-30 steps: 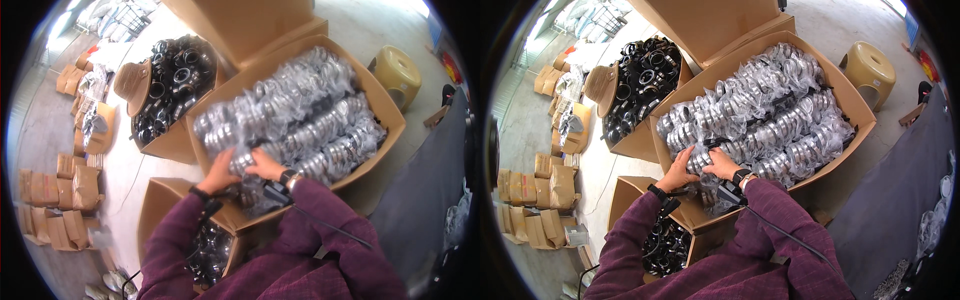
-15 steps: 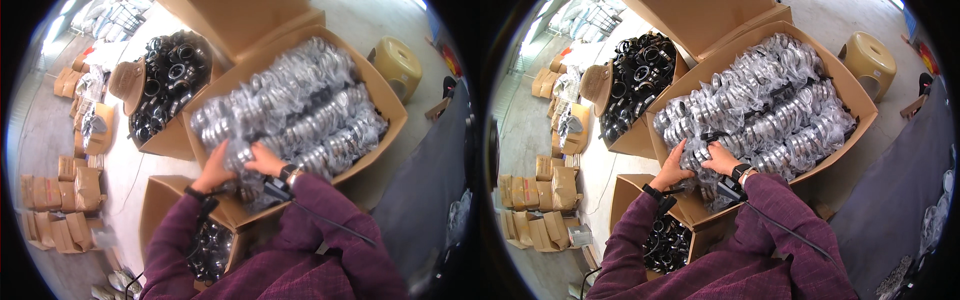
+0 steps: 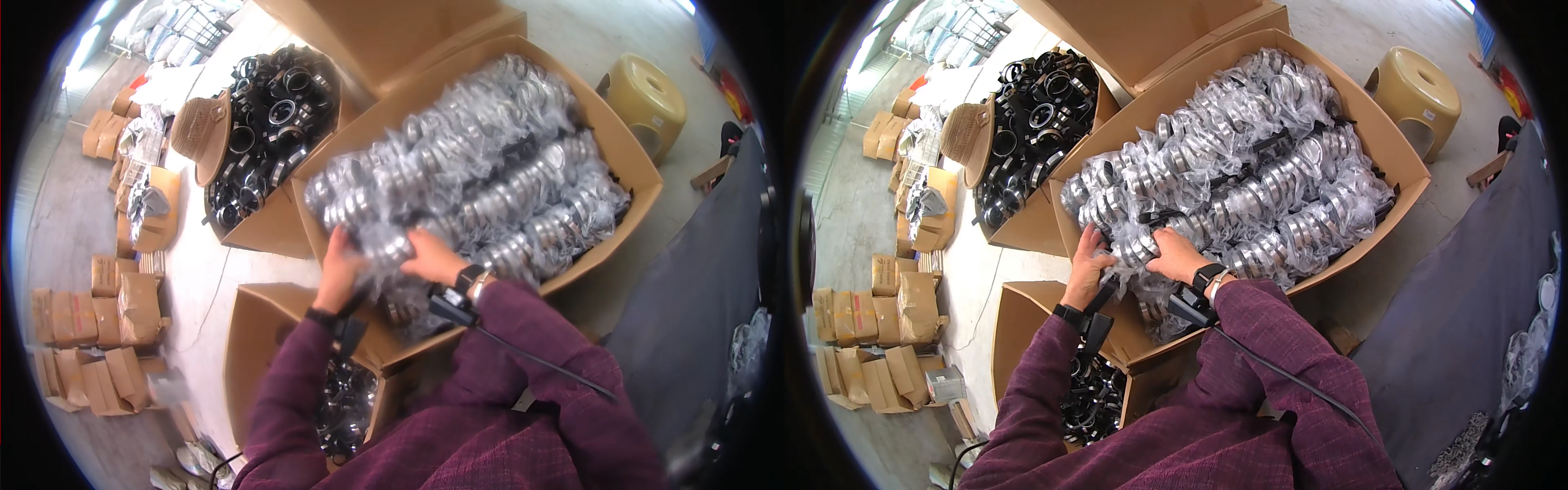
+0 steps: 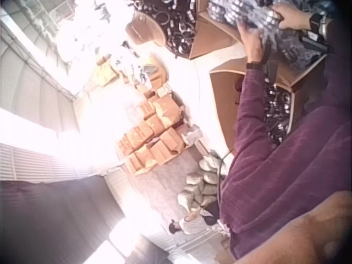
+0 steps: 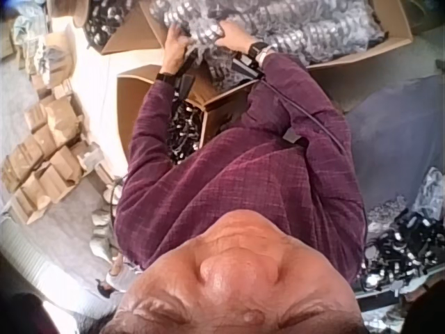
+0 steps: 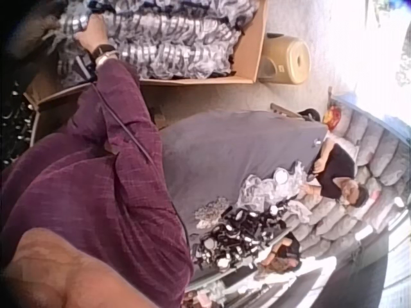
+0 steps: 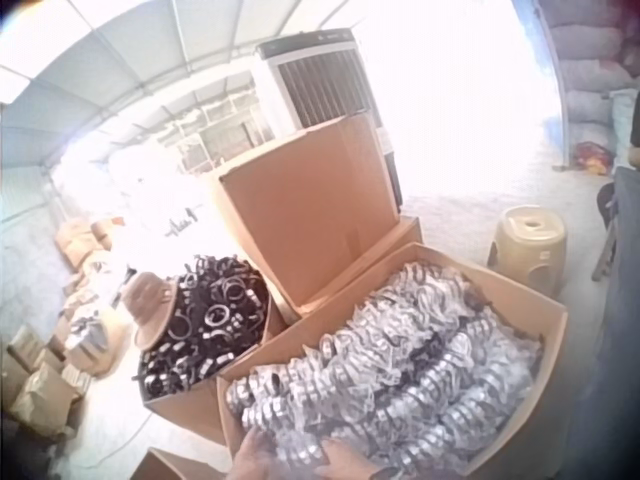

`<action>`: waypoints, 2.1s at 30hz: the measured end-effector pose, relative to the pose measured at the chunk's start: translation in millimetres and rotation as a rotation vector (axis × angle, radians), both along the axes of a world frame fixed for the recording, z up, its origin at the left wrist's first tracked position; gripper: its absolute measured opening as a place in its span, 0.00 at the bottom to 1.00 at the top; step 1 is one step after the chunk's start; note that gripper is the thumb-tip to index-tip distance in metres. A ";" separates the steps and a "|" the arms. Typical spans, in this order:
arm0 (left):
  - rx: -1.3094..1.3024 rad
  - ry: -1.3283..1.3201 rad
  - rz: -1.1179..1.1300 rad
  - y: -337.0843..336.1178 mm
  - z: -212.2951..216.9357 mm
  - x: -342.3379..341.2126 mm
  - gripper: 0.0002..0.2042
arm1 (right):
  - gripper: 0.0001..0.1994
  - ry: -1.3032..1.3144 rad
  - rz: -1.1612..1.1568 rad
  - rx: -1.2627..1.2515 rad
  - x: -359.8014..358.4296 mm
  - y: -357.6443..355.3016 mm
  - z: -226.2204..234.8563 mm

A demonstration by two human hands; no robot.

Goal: Assembling components of flashlights or similar plastic/metal casing devices in a factory setting.

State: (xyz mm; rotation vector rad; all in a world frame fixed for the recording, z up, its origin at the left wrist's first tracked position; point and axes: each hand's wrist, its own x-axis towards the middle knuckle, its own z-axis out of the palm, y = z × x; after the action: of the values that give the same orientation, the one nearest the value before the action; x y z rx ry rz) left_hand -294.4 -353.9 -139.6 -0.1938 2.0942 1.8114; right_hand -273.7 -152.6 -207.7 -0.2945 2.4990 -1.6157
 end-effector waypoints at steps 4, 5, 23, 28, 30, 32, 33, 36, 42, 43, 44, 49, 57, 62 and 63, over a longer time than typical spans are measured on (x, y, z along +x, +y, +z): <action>0.057 0.048 0.122 -4.3 -14.6 2.7 0.40 | 0.23 -0.090 -0.006 -0.078 -0.2 4.2 4.5; 0.059 0.047 0.120 -1.5 -13.5 4.3 0.40 | 0.22 -0.067 -0.016 -0.053 0.8 5.2 4.2; 0.079 -0.106 0.299 27.6 -15.5 25.5 0.24 | 0.15 0.048 0.131 -0.009 -0.4 15.7 9.3; 0.102 -0.105 0.341 30.9 -1.9 32.3 0.25 | 0.15 0.013 0.115 -0.156 1.4 13.2 11.7; 0.112 -0.097 0.351 29.2 12.4 32.6 0.25 | 0.15 -0.002 0.105 -0.202 2.7 8.7 26.4; 0.174 -0.092 0.339 25.1 28.1 31.5 0.25 | 0.15 0.071 0.057 -0.162 4.2 6.9 47.4; 0.224 -0.069 0.300 29.4 41.1 31.6 0.25 | 0.14 0.121 0.065 -0.110 1.3 9.5 58.7; 0.187 -0.023 0.230 49.2 78.8 28.6 0.26 | 0.14 0.213 -0.017 -0.004 3.9 25.7 99.7; 0.337 0.105 -0.062 129.1 146.8 33.3 0.27 | 0.12 0.410 -0.293 0.196 54.3 101.3 192.9; 0.379 0.072 -0.119 145.9 164.9 43.0 0.28 | 0.11 0.452 -0.378 0.221 70.4 113.6 206.1; 0.374 0.062 -0.202 161.4 178.0 49.9 0.29 | 0.11 0.445 -0.436 0.268 94.7 129.6 222.5; 0.482 0.209 -0.552 294.4 194.9 115.8 0.29 | 0.12 0.250 -0.851 0.267 223.1 199.7 291.5; 0.643 0.014 -0.823 444.3 134.9 256.3 0.27 | 0.14 0.197 -1.232 -0.009 395.5 283.5 247.0; 0.685 0.136 -0.946 439.4 95.6 247.3 0.24 | 0.13 0.103 -1.275 -0.252 418.4 303.5 216.0; 0.630 0.219 -0.984 433.7 100.7 243.9 0.22 | 0.12 0.101 -1.278 -0.238 416.2 303.5 216.2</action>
State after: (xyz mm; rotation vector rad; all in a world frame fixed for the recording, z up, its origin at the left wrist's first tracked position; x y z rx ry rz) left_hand -50.5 79.8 -38.9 1.0347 1.2056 1.7127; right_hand 142.5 150.9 8.5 1.5231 2.6377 -2.2259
